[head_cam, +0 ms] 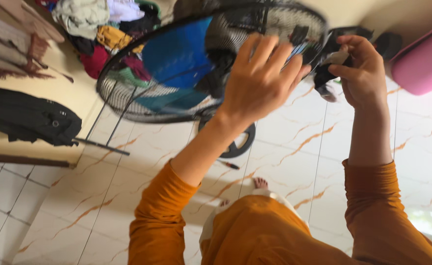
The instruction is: The person uses a screwdriver to unscrew and detach the blue blade assembly from a standing fan, then removes the front grille guard and wipes it clean with a cloth. They then reattach the grille to the fan body.
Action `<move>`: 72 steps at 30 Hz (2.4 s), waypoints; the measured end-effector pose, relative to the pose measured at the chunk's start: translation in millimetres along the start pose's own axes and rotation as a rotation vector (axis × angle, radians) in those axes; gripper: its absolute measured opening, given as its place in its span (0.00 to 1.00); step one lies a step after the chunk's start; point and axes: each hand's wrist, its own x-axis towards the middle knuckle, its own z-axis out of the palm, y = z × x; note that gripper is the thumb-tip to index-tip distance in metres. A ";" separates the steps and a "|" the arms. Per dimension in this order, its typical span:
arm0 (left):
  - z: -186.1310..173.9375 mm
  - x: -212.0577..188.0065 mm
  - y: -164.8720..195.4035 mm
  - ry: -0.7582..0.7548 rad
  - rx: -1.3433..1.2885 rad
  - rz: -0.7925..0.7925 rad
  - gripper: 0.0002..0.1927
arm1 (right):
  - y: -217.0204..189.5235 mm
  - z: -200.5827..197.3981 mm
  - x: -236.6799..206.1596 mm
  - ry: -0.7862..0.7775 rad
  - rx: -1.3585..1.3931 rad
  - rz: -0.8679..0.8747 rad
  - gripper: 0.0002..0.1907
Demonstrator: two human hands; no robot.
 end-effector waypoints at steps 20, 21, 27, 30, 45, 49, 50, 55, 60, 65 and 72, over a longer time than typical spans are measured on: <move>-25.2 -472.6 183.0 -0.485 -0.360 -1.696 0.11 | 325.3 81.5 -254.7 0.265 -0.514 1.150 0.22; -28.7 -485.2 196.7 -0.481 -0.330 -1.729 0.12 | 335.0 88.7 -260.4 0.285 -0.529 1.219 0.22; -52.9 -537.3 241.9 -0.210 -0.366 -1.988 0.10 | 376.9 124.8 -267.7 0.321 -0.324 1.328 0.24; -67.4 -554.0 242.5 -0.033 -0.381 -2.073 0.10 | 389.5 131.6 -266.8 0.275 -0.191 1.314 0.26; -83.5 -532.4 207.2 0.224 -0.501 -2.077 0.20 | 331.7 77.7 -298.3 0.410 -0.011 1.370 0.22; -86.5 -516.2 190.9 0.366 -0.770 -2.252 0.27 | 286.6 75.5 -299.6 0.412 0.315 1.215 0.25; -87.9 -510.6 185.9 0.450 -0.870 -2.247 0.28 | 273.7 77.2 -297.9 0.418 0.395 1.168 0.27; -97.2 -478.5 158.9 0.910 -1.365 -2.075 0.30 | 208.1 90.7 -288.0 0.468 0.805 0.821 0.31; -97.0 -448.7 132.9 1.183 -1.689 -1.855 0.24 | 157.1 92.4 -280.2 0.446 1.075 0.559 0.31; -89.0 -426.4 106.0 1.217 -1.891 -1.678 0.22 | 129.3 88.5 -284.4 0.445 1.055 0.484 0.31; -81.6 -407.4 100.5 1.256 -1.997 -1.649 0.22 | 113.7 92.7 -287.8 0.424 1.119 0.410 0.28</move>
